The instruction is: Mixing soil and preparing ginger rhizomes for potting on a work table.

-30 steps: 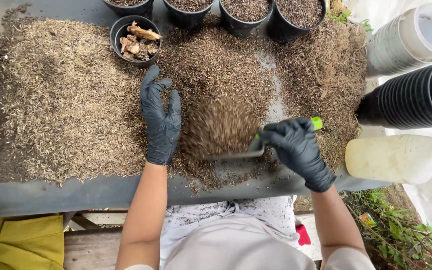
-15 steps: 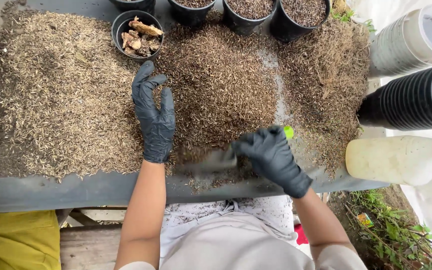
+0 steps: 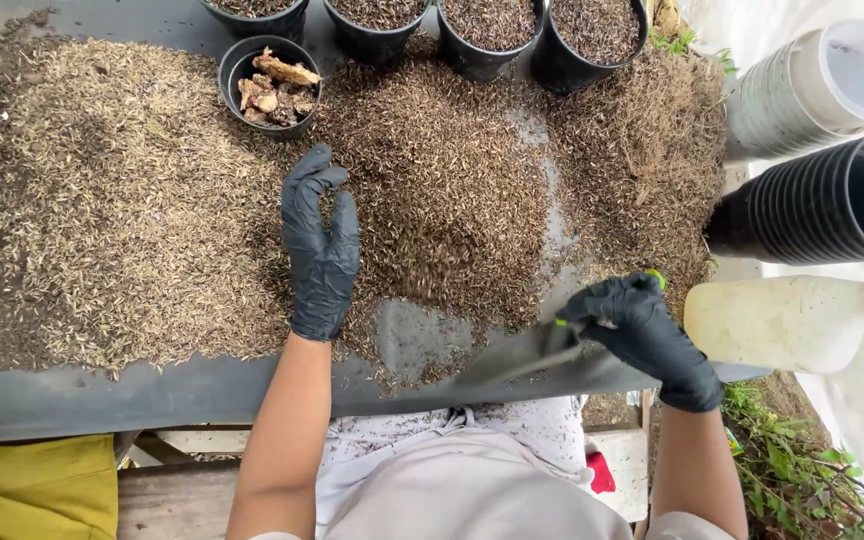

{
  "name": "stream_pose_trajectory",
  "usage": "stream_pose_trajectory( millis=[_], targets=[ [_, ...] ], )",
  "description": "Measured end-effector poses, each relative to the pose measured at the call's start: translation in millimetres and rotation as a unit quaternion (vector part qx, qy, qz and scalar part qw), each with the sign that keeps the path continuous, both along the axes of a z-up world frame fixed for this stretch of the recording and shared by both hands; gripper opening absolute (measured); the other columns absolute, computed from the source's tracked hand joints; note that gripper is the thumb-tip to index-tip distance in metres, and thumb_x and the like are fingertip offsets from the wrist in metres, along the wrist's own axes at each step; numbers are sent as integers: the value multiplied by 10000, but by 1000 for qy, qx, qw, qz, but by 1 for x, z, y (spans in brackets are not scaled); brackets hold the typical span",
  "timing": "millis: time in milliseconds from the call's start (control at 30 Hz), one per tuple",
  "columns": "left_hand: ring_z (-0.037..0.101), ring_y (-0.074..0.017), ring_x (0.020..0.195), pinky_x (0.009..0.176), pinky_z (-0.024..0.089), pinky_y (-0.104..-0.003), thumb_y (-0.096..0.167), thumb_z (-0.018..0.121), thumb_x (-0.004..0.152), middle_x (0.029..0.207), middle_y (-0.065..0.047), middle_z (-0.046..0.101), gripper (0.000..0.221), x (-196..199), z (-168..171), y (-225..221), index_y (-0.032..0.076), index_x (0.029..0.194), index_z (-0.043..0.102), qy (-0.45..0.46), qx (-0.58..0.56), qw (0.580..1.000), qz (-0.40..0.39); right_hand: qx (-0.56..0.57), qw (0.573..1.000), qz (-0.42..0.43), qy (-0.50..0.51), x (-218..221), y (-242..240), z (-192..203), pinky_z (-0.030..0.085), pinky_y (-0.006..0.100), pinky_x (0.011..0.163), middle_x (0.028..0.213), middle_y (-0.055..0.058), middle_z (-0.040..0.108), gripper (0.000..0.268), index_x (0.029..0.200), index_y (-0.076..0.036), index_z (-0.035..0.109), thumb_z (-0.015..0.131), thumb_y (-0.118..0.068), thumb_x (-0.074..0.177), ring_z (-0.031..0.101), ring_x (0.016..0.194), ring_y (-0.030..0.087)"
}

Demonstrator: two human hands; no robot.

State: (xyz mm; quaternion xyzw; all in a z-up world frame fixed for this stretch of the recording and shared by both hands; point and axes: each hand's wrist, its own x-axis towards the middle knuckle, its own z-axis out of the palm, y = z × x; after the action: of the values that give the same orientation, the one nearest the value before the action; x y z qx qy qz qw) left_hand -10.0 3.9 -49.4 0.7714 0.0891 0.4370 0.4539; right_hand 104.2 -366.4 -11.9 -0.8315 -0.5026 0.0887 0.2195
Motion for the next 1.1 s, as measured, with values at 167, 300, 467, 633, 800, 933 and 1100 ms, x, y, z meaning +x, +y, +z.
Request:
stream_pose_trajectory(
  millis=[167, 300, 467, 633, 800, 933, 1100],
  targets=[
    [482, -399, 1355, 1138, 399, -545, 177, 527, 1077, 1333, -120, 512, 170, 2, 1, -7, 95, 1206, 601, 28, 39, 999, -7, 45, 994, -53, -86, 38, 27, -33, 335, 339, 892, 949, -150, 715, 319, 1074, -342, 709, 824, -227, 800, 676, 931, 80],
    [475, -393, 1366, 1142, 396, -547, 165, 513, 1085, 1345, -119, 506, 165, -1, -2, -4, 105, 1223, 581, 40, 38, 998, -6, 95, 994, -58, -18, 46, 48, -1, 369, 290, 921, 961, -153, 737, 352, 1132, -310, 731, 826, -160, 828, 699, 924, 43],
    [472, -385, 1371, 1160, 377, -544, 179, 512, 1073, 1353, -121, 505, 177, 3, -8, -4, 102, 1218, 579, 45, 16, 999, -22, 117, 979, -107, 131, 44, 82, 47, 522, 485, 869, 1070, 235, 683, 320, 1303, 35, 628, 619, -133, 1031, 705, 1019, 387],
    [507, -404, 1335, 1127, 414, -544, 187, 532, 1057, 1327, -144, 527, 207, 6, -17, -4, 88, 1227, 595, 61, 62, 996, -20, -77, 978, -175, 88, 72, 129, 22, 542, 545, 813, 1024, 201, 721, 387, 1230, -75, 658, 680, -342, 951, 699, 994, 453],
    [340, -507, 1429, 1154, 261, -691, 357, 486, 1108, 1522, -239, 382, 404, 4, -35, -5, 116, 1433, 499, 158, 88, 982, 52, -182, 956, -228, 5, 77, 186, 18, 590, 527, 756, 936, 142, 741, 342, 1178, -169, 622, 590, -457, 997, 740, 897, 422],
    [59, -430, 1571, 1231, 73, -657, 505, 390, 1117, 1722, -166, 63, 666, 6, -55, -6, 157, 1656, 211, 287, 110, 948, 87, -182, 970, -150, -48, 99, 203, -6, 560, 588, 872, 1037, 307, 702, 383, 1281, 16, 547, 589, -254, 1013, 675, 1033, 505],
    [105, -466, 1529, 1315, 71, -510, 260, 368, 1162, 1636, -314, 215, 556, 7, -27, -16, -93, 1581, 275, 322, 168, 922, 136, -232, 967, -95, 35, 94, 185, 53, 541, 629, 842, 967, 265, 722, 374, 1206, -111, 583, 635, -407, 985, 697, 1007, 502]
  ],
)
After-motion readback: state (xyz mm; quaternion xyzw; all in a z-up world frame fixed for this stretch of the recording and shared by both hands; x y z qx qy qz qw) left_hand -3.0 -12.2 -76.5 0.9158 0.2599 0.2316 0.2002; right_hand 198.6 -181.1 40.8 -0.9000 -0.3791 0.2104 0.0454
